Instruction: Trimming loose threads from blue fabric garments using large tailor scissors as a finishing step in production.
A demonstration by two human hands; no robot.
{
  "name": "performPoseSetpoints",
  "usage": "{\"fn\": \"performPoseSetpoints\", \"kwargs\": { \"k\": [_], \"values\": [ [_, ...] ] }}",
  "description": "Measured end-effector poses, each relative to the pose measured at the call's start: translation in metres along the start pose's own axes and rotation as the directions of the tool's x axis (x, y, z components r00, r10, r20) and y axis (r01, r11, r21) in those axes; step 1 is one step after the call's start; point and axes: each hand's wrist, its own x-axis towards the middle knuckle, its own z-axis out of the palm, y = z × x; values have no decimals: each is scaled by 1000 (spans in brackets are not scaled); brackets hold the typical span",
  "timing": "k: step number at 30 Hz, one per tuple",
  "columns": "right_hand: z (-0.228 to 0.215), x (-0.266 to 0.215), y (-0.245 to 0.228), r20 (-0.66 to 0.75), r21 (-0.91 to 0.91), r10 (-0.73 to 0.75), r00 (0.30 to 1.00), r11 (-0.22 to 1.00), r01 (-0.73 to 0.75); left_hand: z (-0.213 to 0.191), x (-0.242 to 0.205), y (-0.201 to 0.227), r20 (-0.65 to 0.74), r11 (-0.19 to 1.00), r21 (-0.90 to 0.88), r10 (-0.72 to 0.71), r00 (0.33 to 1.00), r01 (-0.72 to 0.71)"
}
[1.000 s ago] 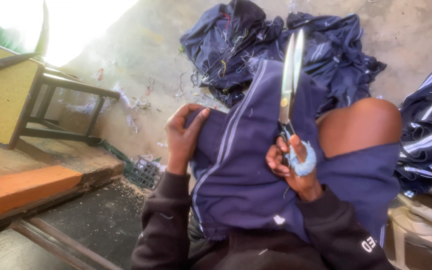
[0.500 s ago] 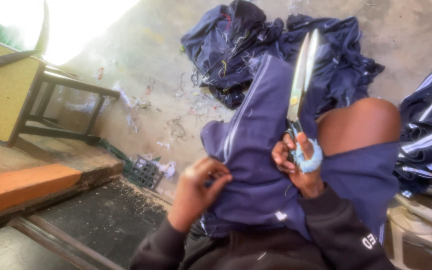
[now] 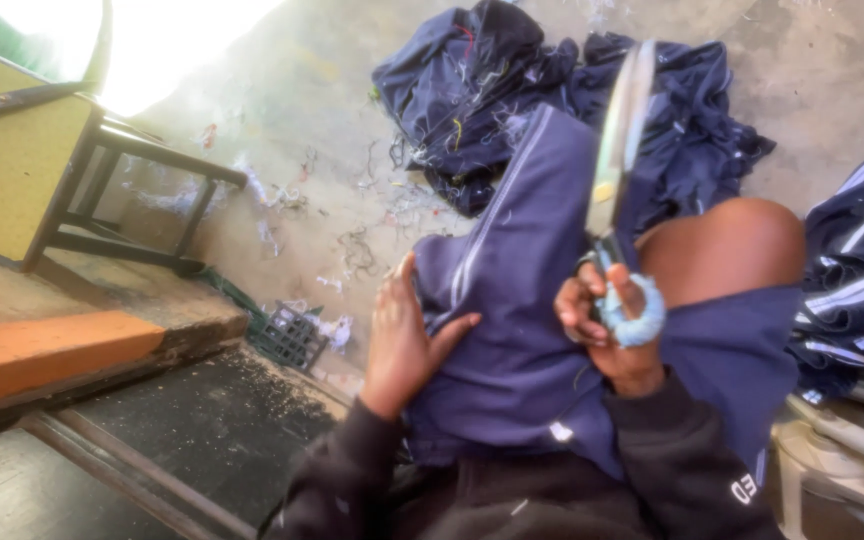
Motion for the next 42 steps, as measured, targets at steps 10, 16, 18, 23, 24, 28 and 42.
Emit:
{"fn": "performPoseSetpoints", "kwargs": {
  "k": [10,16,18,23,24,28,42],
  "values": [
    [38,-125,-57,-311,-757,-494,812,645,102,-29,78,18,-373,879,-336,207,904,-339],
    [31,-186,-29,-469,-772,-564,680,635,-6,-38,21,73,-294,719,-169,616,731,-674],
    [20,-194,-18,-474,-762,-574,668,648,16,-36,-15,87,237,608,-504,780,579,-614],
    [15,-187,-16,-456,-725,-569,684,683,84,11,-38,48,384,636,-64,727,569,-769],
    [17,-183,-18,-435,-718,-565,701,688,109,14,-37,43,287,618,-66,763,579,-783],
    [35,-172,-33,-374,-765,-602,706,630,132,-21,-28,59,112,657,-108,754,647,-747],
    [3,-90,11,-344,-486,-370,863,856,173,-106,16,7,567,970,-132,243,787,-205]
  ]
}}
